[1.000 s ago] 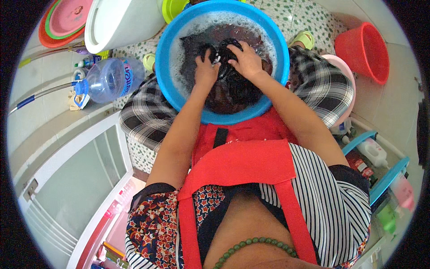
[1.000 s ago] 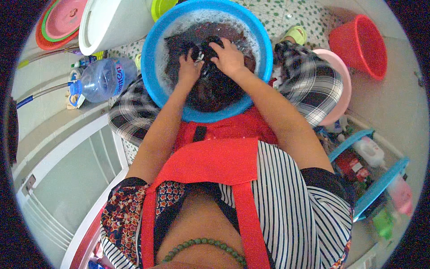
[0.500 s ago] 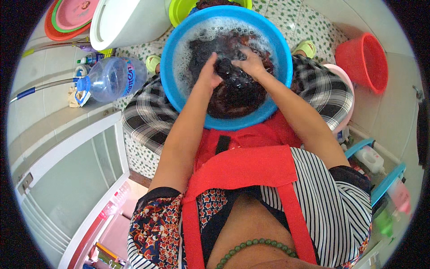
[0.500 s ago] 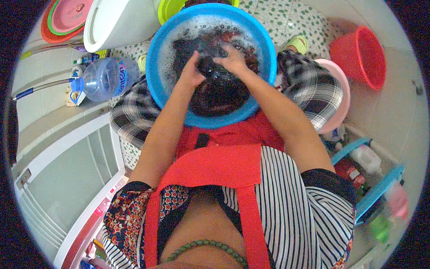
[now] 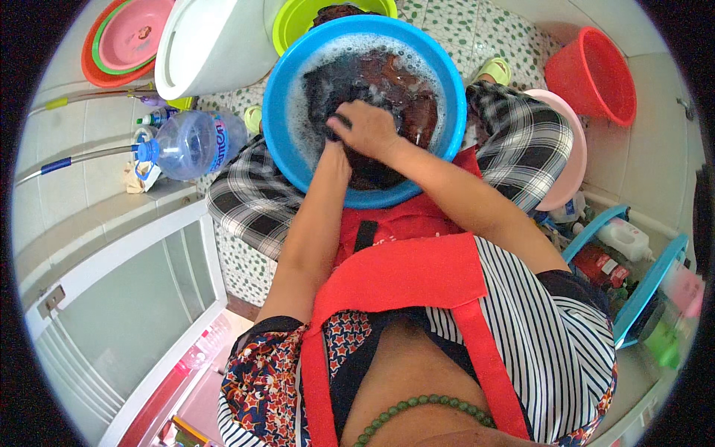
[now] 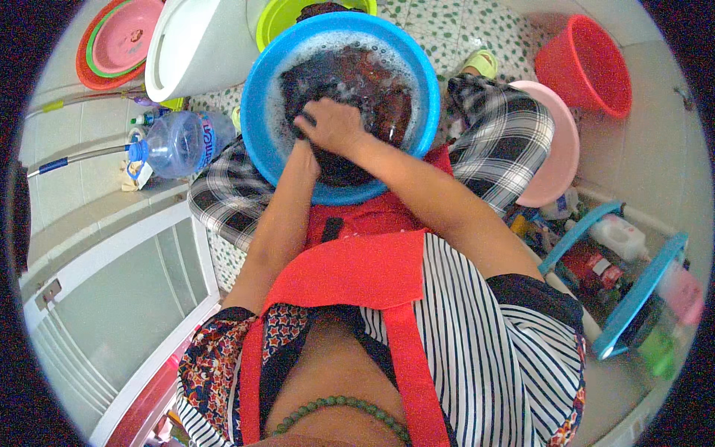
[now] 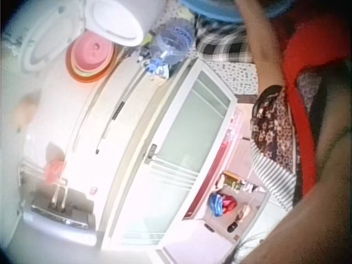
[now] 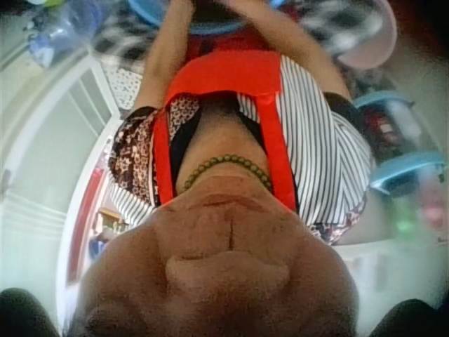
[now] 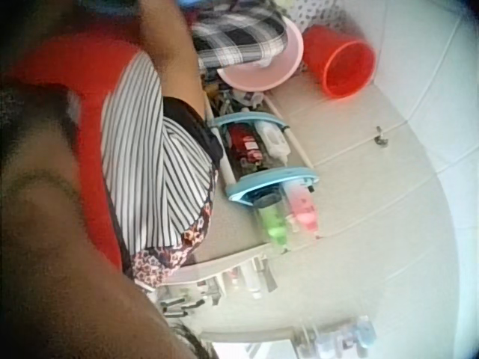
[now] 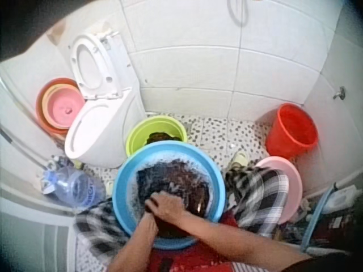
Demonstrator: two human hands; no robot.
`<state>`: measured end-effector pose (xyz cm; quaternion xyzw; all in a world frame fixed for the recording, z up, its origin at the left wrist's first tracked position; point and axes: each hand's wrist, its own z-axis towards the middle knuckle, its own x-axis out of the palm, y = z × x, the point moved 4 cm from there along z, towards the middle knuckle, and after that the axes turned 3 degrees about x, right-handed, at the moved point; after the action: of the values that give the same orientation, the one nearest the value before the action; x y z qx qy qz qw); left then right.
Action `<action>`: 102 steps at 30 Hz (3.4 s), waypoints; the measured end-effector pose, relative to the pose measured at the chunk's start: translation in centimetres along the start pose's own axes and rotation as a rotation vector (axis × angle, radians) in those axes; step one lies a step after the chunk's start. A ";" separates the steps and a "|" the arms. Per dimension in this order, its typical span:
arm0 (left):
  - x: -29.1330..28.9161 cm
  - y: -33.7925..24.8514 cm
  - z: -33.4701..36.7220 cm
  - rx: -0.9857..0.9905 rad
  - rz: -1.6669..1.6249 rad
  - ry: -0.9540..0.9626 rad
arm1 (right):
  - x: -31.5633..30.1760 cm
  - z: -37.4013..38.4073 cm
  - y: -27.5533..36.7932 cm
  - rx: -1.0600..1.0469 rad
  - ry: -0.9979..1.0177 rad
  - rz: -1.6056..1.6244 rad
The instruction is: The person sits on the floor and hand-washes clothes in a blue basin filled with soapy water. They scrub and rinse various garments, including a blue t-shirt and dark-colored items, by hand, squeezing out water and submerging them repeatedly.
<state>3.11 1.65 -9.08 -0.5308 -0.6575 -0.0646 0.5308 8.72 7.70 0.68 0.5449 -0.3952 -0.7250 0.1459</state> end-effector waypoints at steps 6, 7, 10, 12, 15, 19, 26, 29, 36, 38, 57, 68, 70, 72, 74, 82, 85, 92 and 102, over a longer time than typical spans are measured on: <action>0.1 -3.6 -2.9 0.017 0.549 -0.475 | -1.5 3.5 -9.1 0.505 0.128 -0.079; 1.5 -4.5 -3.2 0.053 0.594 -0.436 | -1.7 3.3 -9.5 0.524 0.127 -0.102; -2.1 -6.4 -1.1 0.359 1.305 -0.381 | -1.6 2.8 -9.6 0.306 -0.015 -0.011; -2.7 -5.2 -0.8 0.523 1.962 -0.521 | -1.7 1.9 -8.7 0.175 -0.036 -0.052; 0.3 -2.0 -0.2 0.415 2.245 -0.141 | 0.0 0.7 -10.3 0.119 0.066 -0.251; -0.9 0.6 1.3 0.336 2.434 -0.142 | 3.2 0.8 -12.8 0.281 0.208 -0.256; -11.0 1.9 8.7 -0.027 1.934 -0.165 | 16.5 1.6 -22.5 -0.127 0.186 -0.320; -3.9 1.0 8.8 -0.196 2.050 0.156 | 26.8 1.5 -35.8 -0.172 0.407 -0.460; 3.5 -1.6 0.3 0.192 2.349 0.139 | 20.5 2.6 -37.9 0.175 0.843 -0.516; 4.8 -2.1 -4.5 0.247 2.284 0.186 | 11.6 3.1 -22.6 0.846 0.768 -0.026; -2.7 -2.7 -1.4 0.263 1.704 0.036 | 2.3 -3.1 -8.6 0.124 0.505 -0.284; 3.3 -8.2 -3.1 -0.022 0.784 -0.094 | -2.2 -1.2 -3.9 -0.191 0.091 0.134; 3.7 -8.6 -3.3 0.014 0.822 -0.085 | -2.5 -0.7 -3.8 -0.104 0.071 0.205; 4.2 -8.9 -4.1 0.204 1.239 -0.035 | -3.2 -0.3 -3.6 -0.044 0.116 0.189; 4.2 -8.6 -4.3 0.424 1.675 0.141 | -4.1 -0.2 -3.3 -0.188 -0.011 0.114; -1.0 -6.4 -4.7 0.697 2.016 0.058 | -9.5 2.3 -1.4 -0.242 -0.070 -0.040; -5.9 -7.8 -3.3 0.704 2.003 -0.086 | -11.1 2.7 -0.3 -0.264 -0.013 -0.032; -3.6 -8.7 -5.0 0.053 0.577 -0.341 | -11.6 3.0 -3.1 -0.031 0.114 -0.185; 9.9 -17.5 -10.9 0.633 1.391 0.302 | -21.4 7.1 6.7 -0.219 -0.048 0.392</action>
<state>-2.24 -6.66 11.57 -0.6297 -0.0813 0.4025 0.6595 8.61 20.07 20.65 0.4212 -0.4159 -0.7341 0.3328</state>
